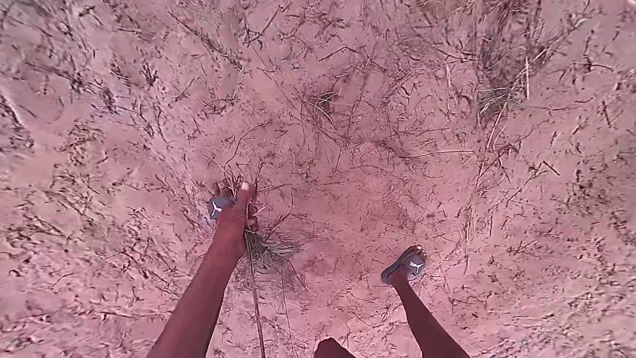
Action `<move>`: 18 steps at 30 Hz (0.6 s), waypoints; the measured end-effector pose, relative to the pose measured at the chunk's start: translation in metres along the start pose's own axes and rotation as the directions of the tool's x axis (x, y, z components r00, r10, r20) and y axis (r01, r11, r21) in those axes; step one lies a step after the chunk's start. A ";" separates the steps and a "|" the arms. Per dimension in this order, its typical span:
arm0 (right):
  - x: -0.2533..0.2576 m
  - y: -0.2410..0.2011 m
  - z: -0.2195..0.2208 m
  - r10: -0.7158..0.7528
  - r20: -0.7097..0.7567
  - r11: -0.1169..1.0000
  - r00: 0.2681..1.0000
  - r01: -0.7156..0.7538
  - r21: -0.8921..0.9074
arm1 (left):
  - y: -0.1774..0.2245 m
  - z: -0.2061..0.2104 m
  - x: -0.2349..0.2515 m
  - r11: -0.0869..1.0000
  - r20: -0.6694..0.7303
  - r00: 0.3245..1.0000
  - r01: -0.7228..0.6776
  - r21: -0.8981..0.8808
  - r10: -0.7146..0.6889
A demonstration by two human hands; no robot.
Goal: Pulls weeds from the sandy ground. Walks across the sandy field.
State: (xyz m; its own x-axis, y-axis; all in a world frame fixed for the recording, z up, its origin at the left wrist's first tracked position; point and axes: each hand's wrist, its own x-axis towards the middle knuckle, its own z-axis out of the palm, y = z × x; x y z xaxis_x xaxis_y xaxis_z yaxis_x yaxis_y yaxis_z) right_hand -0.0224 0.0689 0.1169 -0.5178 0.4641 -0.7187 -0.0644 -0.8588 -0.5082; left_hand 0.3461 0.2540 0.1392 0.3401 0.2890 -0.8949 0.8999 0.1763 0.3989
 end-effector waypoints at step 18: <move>-0.230 0.000 -0.430 0.212 -0.907 0.850 0.363 -0.527 -0.013 | 0.083 -0.019 -0.003 0.899 0.231 0.972 -0.076 0.432 -0.029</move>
State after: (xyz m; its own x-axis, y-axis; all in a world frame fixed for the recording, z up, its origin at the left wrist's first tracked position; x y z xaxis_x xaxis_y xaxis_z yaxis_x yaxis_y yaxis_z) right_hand 0.4634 0.0556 0.0780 0.5723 0.1834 -0.7993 0.2291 -0.9716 -0.0590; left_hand 0.4151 0.2855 0.1784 0.3682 0.0583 -0.9279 0.9007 -0.2700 0.3404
